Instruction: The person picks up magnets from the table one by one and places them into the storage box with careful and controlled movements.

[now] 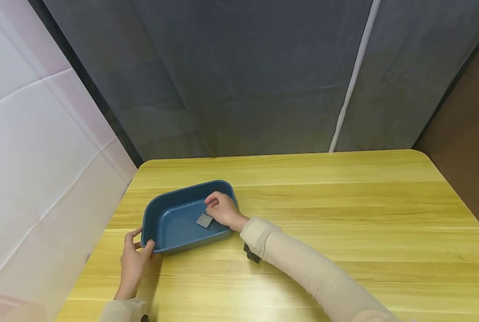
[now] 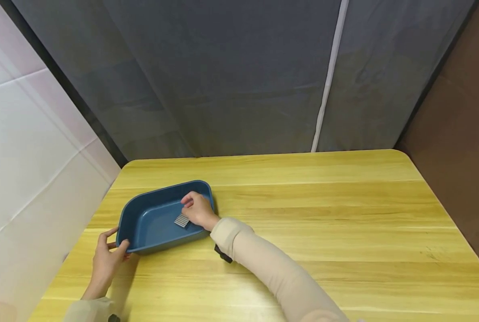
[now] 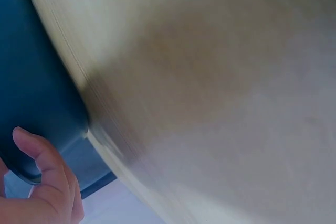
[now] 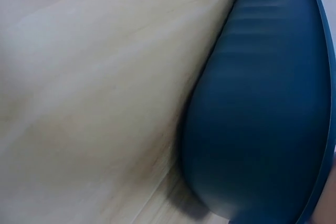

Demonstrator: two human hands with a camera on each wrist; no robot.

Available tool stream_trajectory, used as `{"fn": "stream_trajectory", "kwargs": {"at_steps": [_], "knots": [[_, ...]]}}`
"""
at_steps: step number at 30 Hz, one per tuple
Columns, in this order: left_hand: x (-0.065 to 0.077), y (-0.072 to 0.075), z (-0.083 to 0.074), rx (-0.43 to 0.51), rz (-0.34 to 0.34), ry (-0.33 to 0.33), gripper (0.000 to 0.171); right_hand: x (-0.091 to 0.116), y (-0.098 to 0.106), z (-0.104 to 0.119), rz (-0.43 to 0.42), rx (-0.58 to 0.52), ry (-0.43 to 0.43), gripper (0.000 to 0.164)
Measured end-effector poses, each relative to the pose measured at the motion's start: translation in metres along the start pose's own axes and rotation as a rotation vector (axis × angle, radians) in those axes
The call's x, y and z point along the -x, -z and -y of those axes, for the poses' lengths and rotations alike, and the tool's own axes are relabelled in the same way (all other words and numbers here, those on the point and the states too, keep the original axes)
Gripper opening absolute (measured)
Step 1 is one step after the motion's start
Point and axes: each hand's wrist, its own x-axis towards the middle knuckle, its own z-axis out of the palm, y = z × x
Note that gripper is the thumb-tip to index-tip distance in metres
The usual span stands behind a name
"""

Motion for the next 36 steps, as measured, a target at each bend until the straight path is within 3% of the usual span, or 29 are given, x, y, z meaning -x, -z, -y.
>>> {"fn": "stream_trajectory", "kwargs": {"at_steps": [7,14,22,29,34,36], "knots": [[0.009,0.002,-0.017,-0.010,0.000,0.040,0.049,0.004,0.003,-0.002,0.020,-0.072,0.052,0.015],[0.003,-0.001,-0.024,-0.041,0.073,0.024,0.050,0.016,0.022,-0.006,0.014,-0.072,0.131,0.014],[-0.001,0.006,-0.026,-0.203,0.156,-0.036,0.054,0.032,0.046,-0.009,0.020,-0.060,0.165,0.015],[0.001,0.009,-0.025,-0.281,0.132,-0.088,0.052,0.050,0.065,-0.008,0.015,-0.087,0.128,0.015],[0.002,0.008,-0.028,-0.288,0.053,-0.159,0.043,0.065,0.078,0.005,0.005,-0.108,0.122,0.017],[0.003,0.007,-0.031,-0.277,0.021,-0.164,0.042,0.064,0.081,-0.001,-0.002,-0.105,0.135,0.017]]}}
